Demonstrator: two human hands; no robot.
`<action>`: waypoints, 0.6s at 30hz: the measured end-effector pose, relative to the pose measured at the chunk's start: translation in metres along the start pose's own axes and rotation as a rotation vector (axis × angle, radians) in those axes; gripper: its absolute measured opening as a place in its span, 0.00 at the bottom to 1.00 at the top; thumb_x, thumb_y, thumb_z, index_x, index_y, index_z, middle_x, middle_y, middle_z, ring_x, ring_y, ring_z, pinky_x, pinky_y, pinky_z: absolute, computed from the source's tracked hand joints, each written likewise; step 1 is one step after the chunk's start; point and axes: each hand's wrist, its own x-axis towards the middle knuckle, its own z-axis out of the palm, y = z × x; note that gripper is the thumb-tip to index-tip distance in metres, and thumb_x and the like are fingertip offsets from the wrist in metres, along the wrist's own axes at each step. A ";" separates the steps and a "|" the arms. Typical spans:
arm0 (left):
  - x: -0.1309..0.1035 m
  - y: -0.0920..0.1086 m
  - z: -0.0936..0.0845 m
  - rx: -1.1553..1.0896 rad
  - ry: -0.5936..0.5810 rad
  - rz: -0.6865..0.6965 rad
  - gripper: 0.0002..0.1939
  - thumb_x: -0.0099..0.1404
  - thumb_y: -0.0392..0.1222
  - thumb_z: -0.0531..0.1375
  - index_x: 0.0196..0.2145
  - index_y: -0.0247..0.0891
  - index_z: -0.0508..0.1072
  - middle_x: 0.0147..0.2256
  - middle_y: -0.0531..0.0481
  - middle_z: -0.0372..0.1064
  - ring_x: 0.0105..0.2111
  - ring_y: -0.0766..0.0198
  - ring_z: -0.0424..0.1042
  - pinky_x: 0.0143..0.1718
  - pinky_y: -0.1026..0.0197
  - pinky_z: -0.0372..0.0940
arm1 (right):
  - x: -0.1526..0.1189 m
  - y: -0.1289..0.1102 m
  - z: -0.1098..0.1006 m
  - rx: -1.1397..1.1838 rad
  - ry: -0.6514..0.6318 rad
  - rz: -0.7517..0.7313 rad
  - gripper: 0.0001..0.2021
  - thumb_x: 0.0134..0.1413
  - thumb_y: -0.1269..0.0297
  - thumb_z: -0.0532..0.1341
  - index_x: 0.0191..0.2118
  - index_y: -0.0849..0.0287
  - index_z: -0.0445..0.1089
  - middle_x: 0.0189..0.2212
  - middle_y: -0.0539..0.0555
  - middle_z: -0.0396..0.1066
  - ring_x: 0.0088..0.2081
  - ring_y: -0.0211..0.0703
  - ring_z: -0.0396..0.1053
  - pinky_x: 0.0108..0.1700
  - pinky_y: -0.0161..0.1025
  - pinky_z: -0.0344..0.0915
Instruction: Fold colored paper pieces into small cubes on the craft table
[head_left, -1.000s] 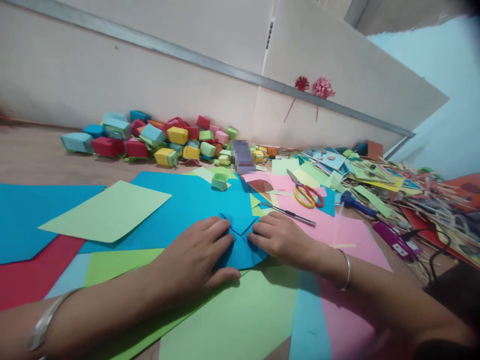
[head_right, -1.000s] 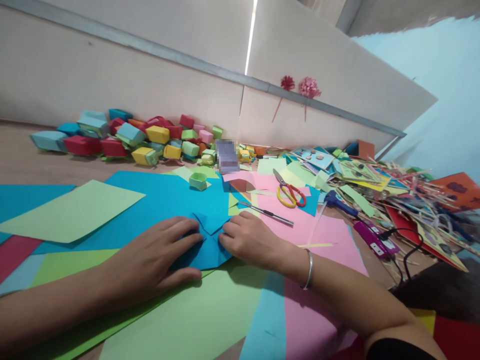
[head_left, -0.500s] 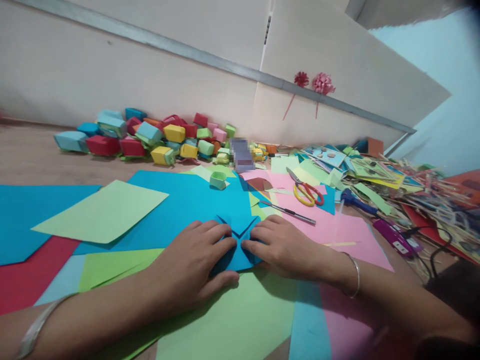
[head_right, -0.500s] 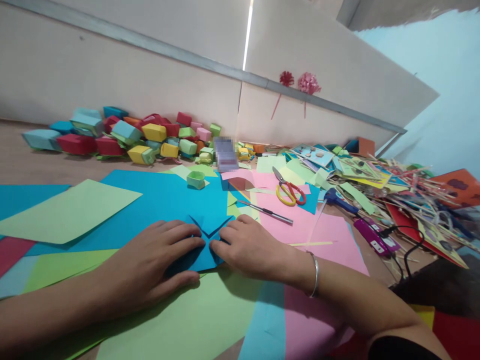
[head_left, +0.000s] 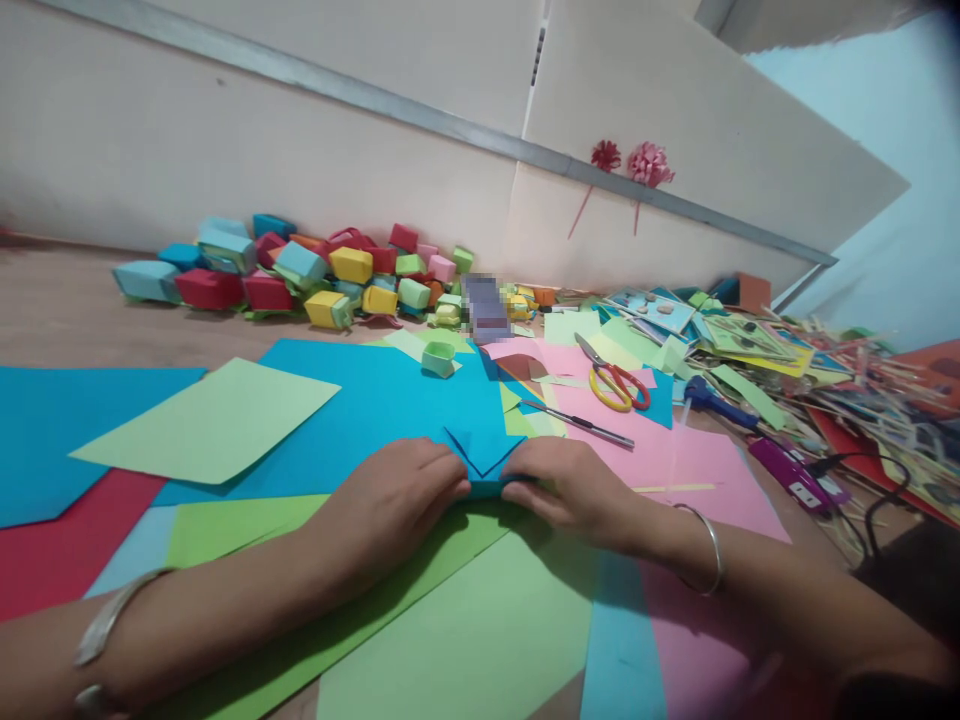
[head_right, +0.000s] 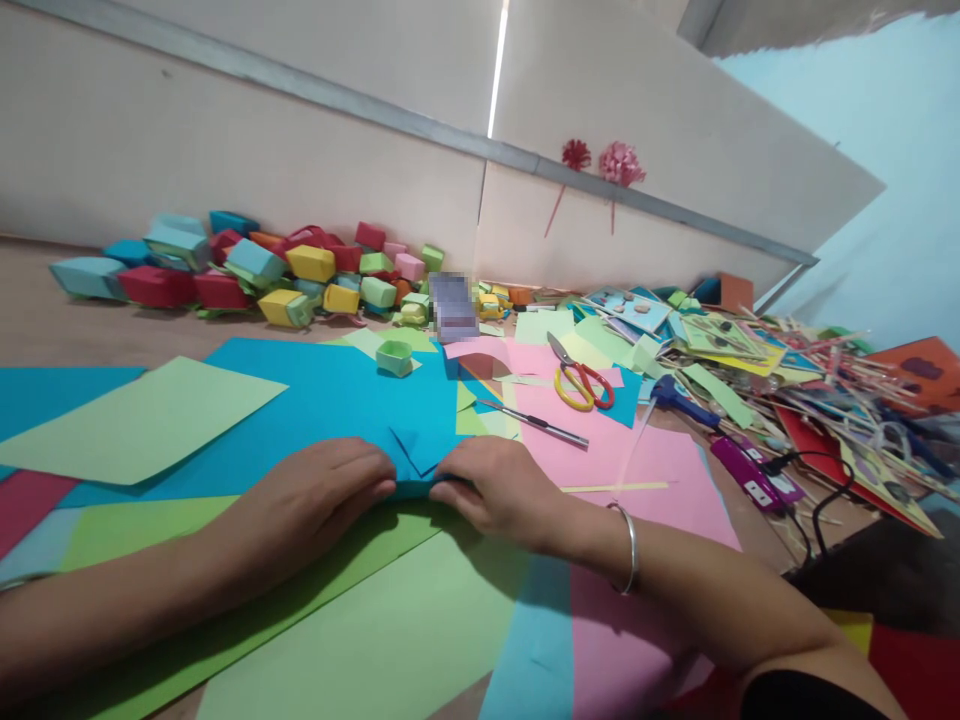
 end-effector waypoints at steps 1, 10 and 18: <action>0.001 0.000 -0.001 0.007 -0.006 -0.042 0.19 0.73 0.41 0.48 0.28 0.39 0.73 0.26 0.47 0.73 0.28 0.58 0.71 0.28 0.59 0.57 | 0.000 0.000 0.001 0.011 0.027 0.035 0.05 0.64 0.67 0.61 0.40 0.60 0.75 0.35 0.55 0.77 0.37 0.41 0.72 0.39 0.35 0.65; 0.006 0.001 -0.007 -0.153 -0.100 -0.267 0.14 0.70 0.45 0.51 0.36 0.42 0.75 0.29 0.50 0.78 0.27 0.59 0.75 0.26 0.63 0.58 | 0.002 -0.008 0.001 0.043 0.043 0.201 0.04 0.62 0.66 0.62 0.38 0.59 0.73 0.34 0.53 0.77 0.33 0.39 0.69 0.35 0.34 0.57; 0.001 0.004 -0.008 -0.199 -0.062 -0.300 0.14 0.67 0.48 0.52 0.40 0.41 0.74 0.34 0.46 0.78 0.31 0.55 0.75 0.28 0.59 0.61 | 0.006 0.000 0.008 -0.123 -0.009 0.320 0.10 0.65 0.61 0.60 0.33 0.59 0.70 0.26 0.50 0.71 0.27 0.37 0.63 0.30 0.34 0.49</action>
